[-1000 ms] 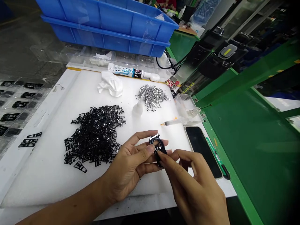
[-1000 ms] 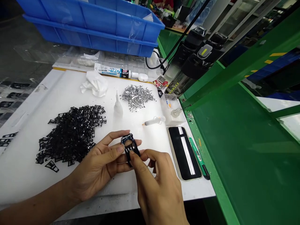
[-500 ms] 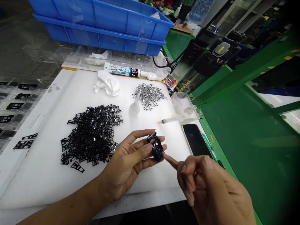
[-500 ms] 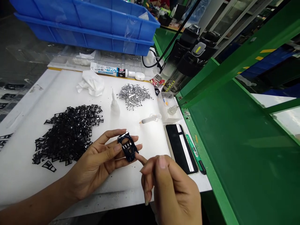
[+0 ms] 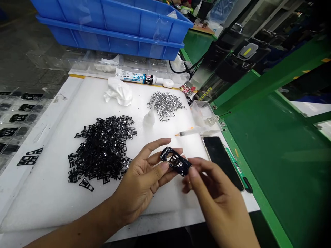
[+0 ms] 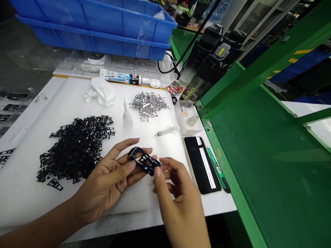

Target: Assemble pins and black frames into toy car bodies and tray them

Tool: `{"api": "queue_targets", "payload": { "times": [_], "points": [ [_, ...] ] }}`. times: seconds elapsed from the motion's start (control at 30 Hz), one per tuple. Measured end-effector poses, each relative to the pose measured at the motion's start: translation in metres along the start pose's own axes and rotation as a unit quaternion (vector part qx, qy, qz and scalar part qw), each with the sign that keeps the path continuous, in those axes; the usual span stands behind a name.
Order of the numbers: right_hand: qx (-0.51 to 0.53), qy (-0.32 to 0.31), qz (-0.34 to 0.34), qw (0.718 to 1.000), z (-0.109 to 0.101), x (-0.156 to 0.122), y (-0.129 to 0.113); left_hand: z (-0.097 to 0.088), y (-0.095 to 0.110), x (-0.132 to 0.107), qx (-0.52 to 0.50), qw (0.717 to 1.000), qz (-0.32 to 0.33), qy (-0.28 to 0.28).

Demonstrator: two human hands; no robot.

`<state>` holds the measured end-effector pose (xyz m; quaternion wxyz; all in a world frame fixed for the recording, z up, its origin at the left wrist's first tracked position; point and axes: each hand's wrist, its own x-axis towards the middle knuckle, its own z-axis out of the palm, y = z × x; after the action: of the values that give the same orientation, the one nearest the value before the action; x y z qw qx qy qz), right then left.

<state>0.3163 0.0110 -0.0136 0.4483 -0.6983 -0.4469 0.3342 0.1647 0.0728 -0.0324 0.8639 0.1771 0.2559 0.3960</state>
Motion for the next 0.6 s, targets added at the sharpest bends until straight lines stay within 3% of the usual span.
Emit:
{"api": "queue_targets", "payload": {
  "times": [0.07, 0.17, 0.3, 0.43, 0.6],
  "points": [
    [-0.006, -0.010, -0.005, 1.000, 0.007, -0.003, 0.001, 0.000, -0.002, 0.001, 0.019, 1.000, 0.007, -0.009],
    [-0.047, 0.073, -0.053, 0.995, 0.013, -0.006, 0.003, 0.000, -0.005, -0.002, 0.127, 0.991, 0.046, -0.024],
    [-0.166, 0.125, -0.190, 0.959, 0.008, -0.002, 0.014, 0.002, -0.007, -0.013, 0.333, 0.939, 0.083, 0.006],
    [-0.182, 0.081, -0.288, 0.937, -0.004, 0.003, 0.023, 0.003, -0.006, -0.022, 0.463, 0.874, 0.142, -0.034],
    [-0.157, -0.008, -0.383, 0.910, -0.017, 0.009, 0.029, 0.000, -0.005, -0.021, 0.451, 0.869, 0.192, -0.069]
  ]
}}
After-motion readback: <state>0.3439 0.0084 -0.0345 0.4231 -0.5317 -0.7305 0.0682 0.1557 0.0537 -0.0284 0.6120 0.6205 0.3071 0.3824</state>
